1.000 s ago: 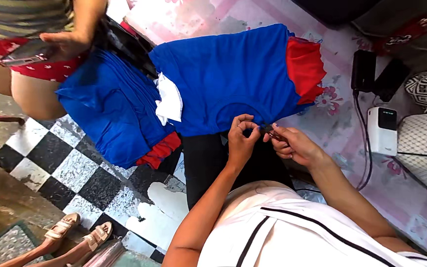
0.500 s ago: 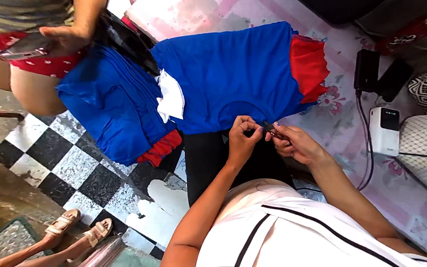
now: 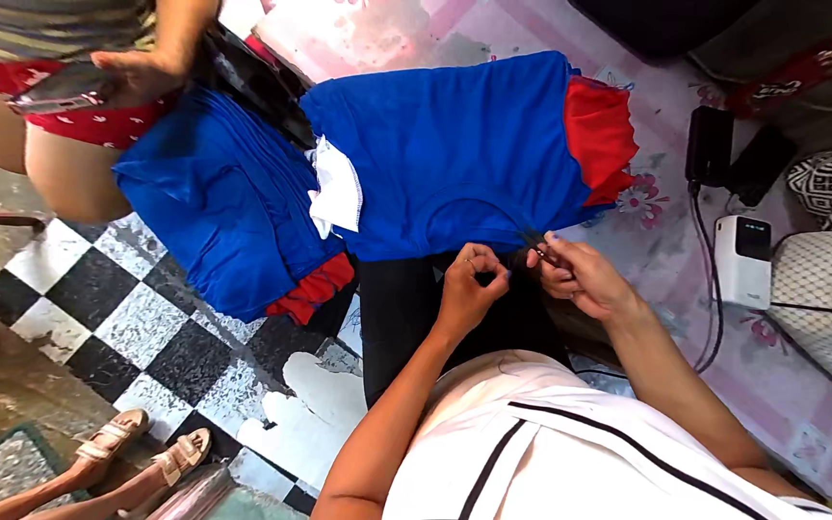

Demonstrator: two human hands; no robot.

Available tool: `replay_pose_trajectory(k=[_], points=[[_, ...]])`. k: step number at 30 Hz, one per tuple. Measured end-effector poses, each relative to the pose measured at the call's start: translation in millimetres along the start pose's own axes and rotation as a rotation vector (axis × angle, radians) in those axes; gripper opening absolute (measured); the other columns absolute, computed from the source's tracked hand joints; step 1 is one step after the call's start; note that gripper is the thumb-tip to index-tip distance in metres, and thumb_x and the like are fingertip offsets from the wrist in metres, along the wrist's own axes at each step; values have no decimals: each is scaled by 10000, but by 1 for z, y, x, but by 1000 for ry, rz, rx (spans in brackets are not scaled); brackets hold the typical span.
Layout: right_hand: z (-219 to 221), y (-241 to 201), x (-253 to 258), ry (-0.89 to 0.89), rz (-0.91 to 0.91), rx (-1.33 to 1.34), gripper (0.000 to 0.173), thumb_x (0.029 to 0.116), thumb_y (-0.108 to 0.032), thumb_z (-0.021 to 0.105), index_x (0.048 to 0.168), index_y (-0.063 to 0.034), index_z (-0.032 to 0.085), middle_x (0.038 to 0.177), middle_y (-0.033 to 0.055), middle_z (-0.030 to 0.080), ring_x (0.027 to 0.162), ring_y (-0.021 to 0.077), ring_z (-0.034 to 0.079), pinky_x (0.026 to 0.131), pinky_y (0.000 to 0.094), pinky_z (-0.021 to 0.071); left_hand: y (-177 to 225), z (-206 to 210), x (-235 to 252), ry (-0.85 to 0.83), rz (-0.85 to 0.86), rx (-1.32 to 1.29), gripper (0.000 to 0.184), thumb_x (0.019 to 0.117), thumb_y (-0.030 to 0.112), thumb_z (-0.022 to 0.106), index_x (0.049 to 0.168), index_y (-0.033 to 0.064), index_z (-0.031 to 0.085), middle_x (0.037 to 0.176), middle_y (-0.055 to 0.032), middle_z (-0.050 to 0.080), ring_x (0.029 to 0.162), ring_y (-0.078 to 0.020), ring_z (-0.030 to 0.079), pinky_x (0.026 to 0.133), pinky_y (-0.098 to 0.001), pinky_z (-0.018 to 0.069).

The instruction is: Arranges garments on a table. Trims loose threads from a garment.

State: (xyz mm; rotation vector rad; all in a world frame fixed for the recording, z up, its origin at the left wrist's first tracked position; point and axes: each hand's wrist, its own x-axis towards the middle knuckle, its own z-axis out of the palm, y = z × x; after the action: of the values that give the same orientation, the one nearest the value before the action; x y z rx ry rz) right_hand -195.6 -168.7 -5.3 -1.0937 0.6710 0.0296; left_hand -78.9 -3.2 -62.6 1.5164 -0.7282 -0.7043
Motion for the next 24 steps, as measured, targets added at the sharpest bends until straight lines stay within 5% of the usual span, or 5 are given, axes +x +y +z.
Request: replay_pose_trajectory(k=[6, 10, 13, 20, 24], points=[[4, -20, -8, 242, -568, -612, 180, 995, -208, 637, 1104, -83, 708, 728, -103, 598, 556, -57, 464, 533, 122, 419, 35, -27, -13, -543, -226, 628, 239, 993, 122, 617, 1093, -69, 719, 1216, -255, 664, 1190, -410, 621, 1040, -583, 461], [14, -13, 10, 314, -746, -1126, 300, 911, -201, 762, 1136, -5, 728, 894, 126, 741, 680, 188, 668, 635, 379, 549, 39, -16, -7, 120, 98, 587, 182, 962, 95, 658, 1067, -15, 758, 990, -172, 700, 900, -290, 695, 792, -431, 591], [10, -13, 15, 371, -646, -1040, 212, 957, -164, 714, 1130, -41, 708, 827, 57, 659, 613, 88, 514, 578, 262, 447, 37, 2, 20, 273, 284, 551, 170, 916, 82, 721, 1043, -27, 750, 1018, -182, 671, 924, -279, 670, 804, -380, 584], [-4, -13, -11, 458, -495, -873, 196, 953, -173, 717, 1121, -73, 723, 721, -27, 569, 575, 11, 431, 551, 194, 382, 16, 5, 28, 150, 308, 481, 90, 949, -16, 622, 925, -47, 703, 1037, -187, 659, 1048, -323, 642, 935, -432, 548], [-2, -13, -20, 493, -503, -819, 160, 964, -174, 702, 1071, -57, 721, 754, -39, 609, 597, -33, 459, 570, 149, 396, 48, -17, -3, -454, -147, 297, 219, 1034, 99, 553, 1101, -64, 683, 1023, -172, 688, 920, -214, 672, 881, -373, 555]])
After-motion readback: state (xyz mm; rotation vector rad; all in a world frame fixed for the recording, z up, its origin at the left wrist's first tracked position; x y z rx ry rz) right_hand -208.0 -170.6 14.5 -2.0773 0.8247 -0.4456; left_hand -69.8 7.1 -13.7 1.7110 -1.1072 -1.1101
